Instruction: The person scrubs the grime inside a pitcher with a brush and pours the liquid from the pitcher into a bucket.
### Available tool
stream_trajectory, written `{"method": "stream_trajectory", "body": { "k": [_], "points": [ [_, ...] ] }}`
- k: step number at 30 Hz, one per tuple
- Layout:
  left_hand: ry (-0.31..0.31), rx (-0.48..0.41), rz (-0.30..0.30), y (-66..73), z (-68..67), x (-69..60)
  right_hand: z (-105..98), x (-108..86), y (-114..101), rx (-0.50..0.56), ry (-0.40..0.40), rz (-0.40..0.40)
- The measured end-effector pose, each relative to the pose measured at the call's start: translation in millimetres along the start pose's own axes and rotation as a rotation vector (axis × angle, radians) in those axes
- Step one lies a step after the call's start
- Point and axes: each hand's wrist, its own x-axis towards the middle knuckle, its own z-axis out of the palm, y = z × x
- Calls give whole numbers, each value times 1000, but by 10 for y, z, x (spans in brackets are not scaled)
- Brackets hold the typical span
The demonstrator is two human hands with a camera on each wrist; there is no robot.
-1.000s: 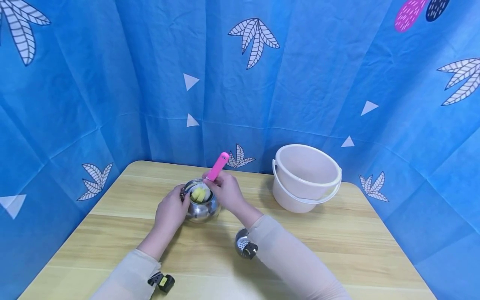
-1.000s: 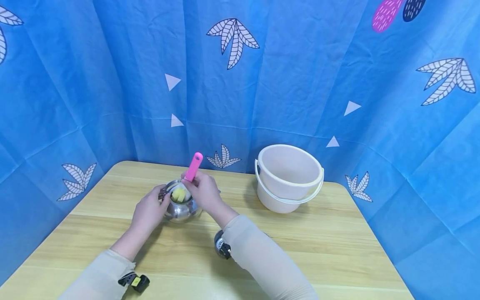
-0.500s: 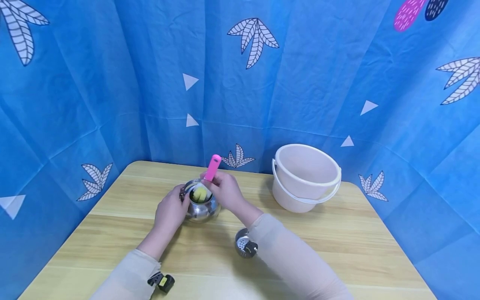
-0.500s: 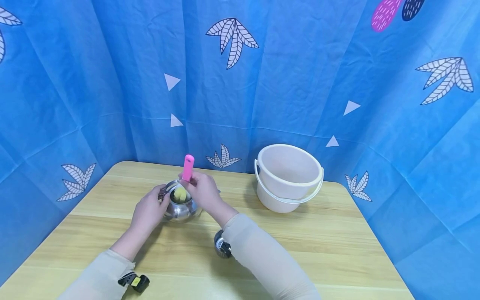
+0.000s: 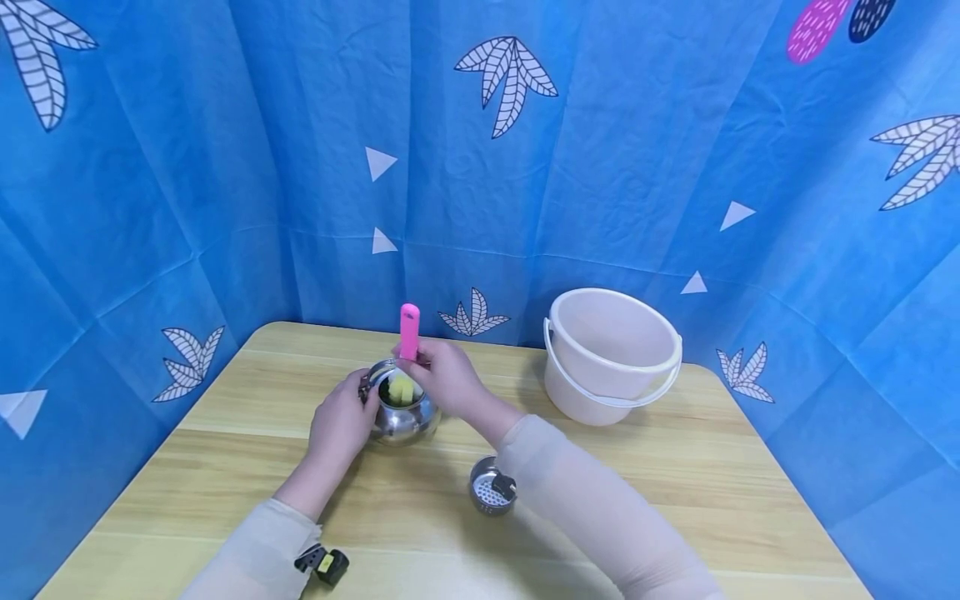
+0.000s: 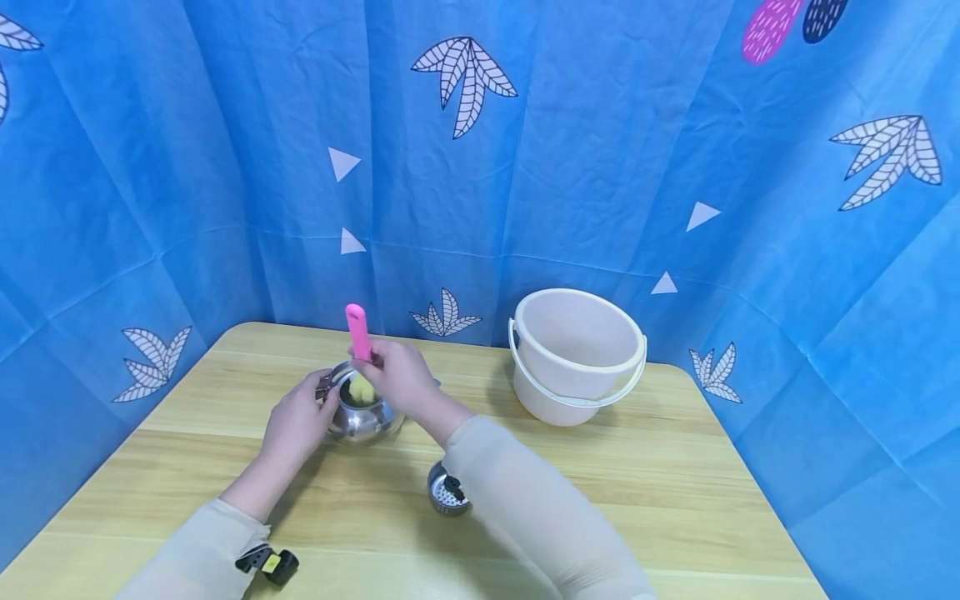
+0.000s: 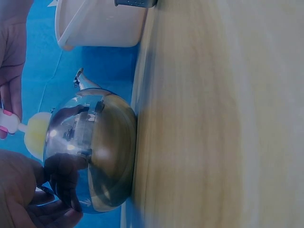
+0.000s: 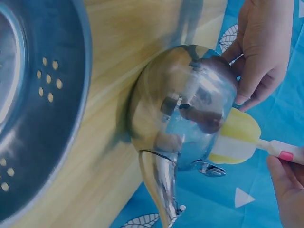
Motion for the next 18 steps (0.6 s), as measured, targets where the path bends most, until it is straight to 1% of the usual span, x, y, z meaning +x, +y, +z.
{"method": "stream_trajectory", "body": {
  "k": [4, 11, 18],
  "points": [
    [-6, 1, -3, 1, -10, -2, -5, 18, -21, -38, -22, -6],
    [13, 6, 6, 7, -19, -1, -32, 40, -78, -96, -73, 0],
    [-5, 4, 17, 5, -20, -5, -62, 73, -121, -117, -113, 13]
  ]
}}
